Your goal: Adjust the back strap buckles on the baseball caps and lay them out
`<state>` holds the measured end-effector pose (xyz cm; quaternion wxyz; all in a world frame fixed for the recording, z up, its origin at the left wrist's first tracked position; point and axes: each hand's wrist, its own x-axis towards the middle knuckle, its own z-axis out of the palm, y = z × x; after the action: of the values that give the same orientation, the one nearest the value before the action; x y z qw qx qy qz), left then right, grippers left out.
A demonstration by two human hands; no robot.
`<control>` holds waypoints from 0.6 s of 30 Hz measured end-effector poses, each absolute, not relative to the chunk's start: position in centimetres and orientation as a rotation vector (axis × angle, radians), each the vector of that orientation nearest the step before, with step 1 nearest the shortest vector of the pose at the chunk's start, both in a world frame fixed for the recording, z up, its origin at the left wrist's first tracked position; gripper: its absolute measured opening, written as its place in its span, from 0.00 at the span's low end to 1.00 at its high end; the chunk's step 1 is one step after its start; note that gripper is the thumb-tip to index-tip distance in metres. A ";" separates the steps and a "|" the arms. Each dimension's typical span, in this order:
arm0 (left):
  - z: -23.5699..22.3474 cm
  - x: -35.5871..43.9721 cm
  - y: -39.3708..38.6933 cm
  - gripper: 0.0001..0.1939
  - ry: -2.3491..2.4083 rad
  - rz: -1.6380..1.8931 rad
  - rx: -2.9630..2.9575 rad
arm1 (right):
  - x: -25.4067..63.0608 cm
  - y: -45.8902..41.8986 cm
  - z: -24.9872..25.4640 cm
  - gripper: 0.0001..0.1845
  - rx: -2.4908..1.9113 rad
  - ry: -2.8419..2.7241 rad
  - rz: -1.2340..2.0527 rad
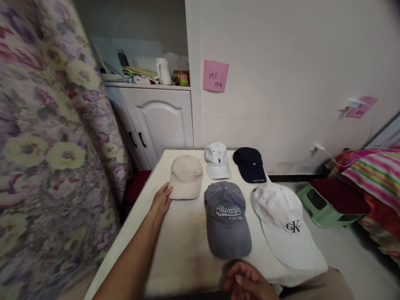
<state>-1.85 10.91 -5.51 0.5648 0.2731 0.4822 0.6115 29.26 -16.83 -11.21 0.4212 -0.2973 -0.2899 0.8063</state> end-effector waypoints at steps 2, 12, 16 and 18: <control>-5.9 -1.5 10.4 0.14 1.202 1.499 0.645 | 29.3 -16.9 -11.7 0.20 -0.746 -0.734 2.012; -7.7 -0.7 8.1 0.16 1.530 1.580 0.788 | 29.4 -17.0 -11.1 0.15 -0.698 -0.740 1.996; -8.0 -1.0 7.3 0.15 1.611 1.562 0.867 | 29.4 -17.0 -11.0 0.17 -0.722 -0.749 1.988; -8.1 -1.2 6.8 0.16 1.628 1.548 0.900 | 29.4 -16.9 -11.1 0.19 -0.736 -0.751 1.985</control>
<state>-1.17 6.83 -8.05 0.3528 0.3481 0.6295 0.5984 29.36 -16.95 -11.09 0.4327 -0.2954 -0.3015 0.7966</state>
